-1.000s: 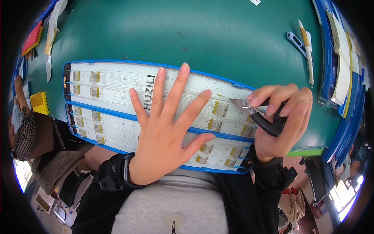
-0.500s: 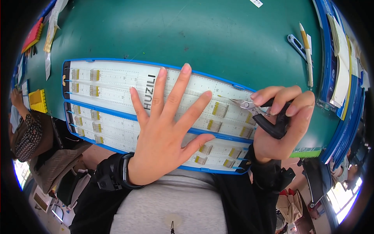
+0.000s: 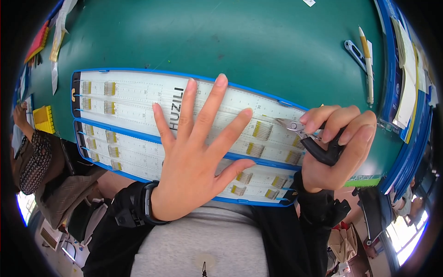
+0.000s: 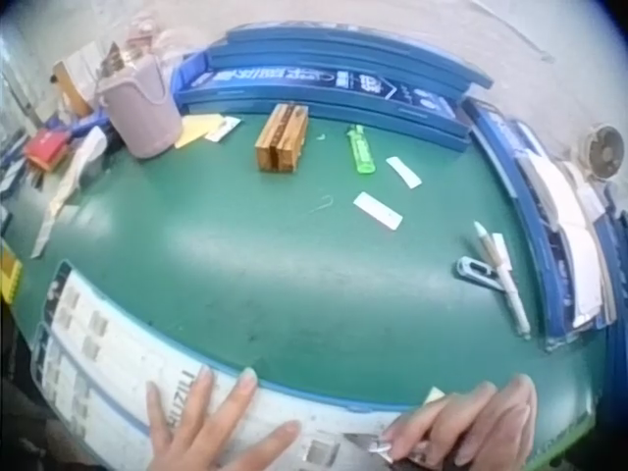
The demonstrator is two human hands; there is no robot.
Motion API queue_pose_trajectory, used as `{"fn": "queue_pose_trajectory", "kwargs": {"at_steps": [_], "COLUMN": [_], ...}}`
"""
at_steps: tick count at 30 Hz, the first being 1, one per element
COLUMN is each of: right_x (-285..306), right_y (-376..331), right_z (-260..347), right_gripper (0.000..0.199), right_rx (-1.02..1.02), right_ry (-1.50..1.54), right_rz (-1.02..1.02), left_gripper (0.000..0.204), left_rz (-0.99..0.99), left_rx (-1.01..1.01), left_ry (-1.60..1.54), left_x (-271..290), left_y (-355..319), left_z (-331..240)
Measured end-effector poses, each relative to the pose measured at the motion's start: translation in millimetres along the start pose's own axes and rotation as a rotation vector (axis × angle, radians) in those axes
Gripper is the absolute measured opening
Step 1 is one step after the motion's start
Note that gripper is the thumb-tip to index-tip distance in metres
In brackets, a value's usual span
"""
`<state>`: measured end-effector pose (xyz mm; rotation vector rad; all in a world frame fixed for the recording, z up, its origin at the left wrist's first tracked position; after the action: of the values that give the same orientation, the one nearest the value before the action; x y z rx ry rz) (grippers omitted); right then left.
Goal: Assembling electronic LED strips by trimming components with wire cutters and applying small tape stickers.
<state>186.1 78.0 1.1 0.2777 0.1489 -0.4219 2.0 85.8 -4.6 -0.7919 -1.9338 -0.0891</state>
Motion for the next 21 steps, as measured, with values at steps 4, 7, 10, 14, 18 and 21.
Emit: {"fn": "queue_pose_trajectory", "kwargs": {"at_steps": [4, 7, 10, 14, 18, 21], "right_x": [-1.1, -1.7, -3.0, -2.6, -2.0, -1.3], "right_y": [0.4, -0.6, -0.8, -0.6, -0.2, -0.4], "right_z": [-0.1, -2.2, -2.6, -2.9, -2.7, -1.6], "right_gripper": [0.034, 0.033, 0.033, 0.033, 0.031, 0.029], "right_rx": [0.008, 0.001, 0.002, -0.007, -0.011, -0.008], "right_ry": [-0.012, 0.016, 0.056, 0.059, 0.062, 0.042], "right_rz": [0.032, 0.057, 0.05, 0.041, 0.066, 0.089], "left_gripper": [0.067, 0.067, 0.067, 0.067, 0.067, 0.067], "left_rz": [0.0, -0.004, -0.008, -0.008, -0.015, -0.026], "left_rx": [-0.004, -0.006, -0.01, -0.006, -0.012, -0.015], "left_ry": [-0.005, -0.002, 0.002, 0.011, 0.028, 0.035], "left_x": [0.2, -0.6, -0.9, -0.5, 0.4, 0.4], "left_y": [-0.4, -0.9, -0.6, -0.4, -0.4, -0.4], "left_z": [0.6, 1.0, 0.4, -0.6, -1.6, -2.2]}}
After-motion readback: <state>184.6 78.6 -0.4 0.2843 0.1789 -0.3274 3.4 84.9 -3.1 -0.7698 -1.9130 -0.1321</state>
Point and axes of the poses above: each hand's wrist, its own y-axis towards the middle knuckle, its own x-axis out of the back of the hand, z = x × y, the point moved 5 cm from there along y, towards the middle knuckle
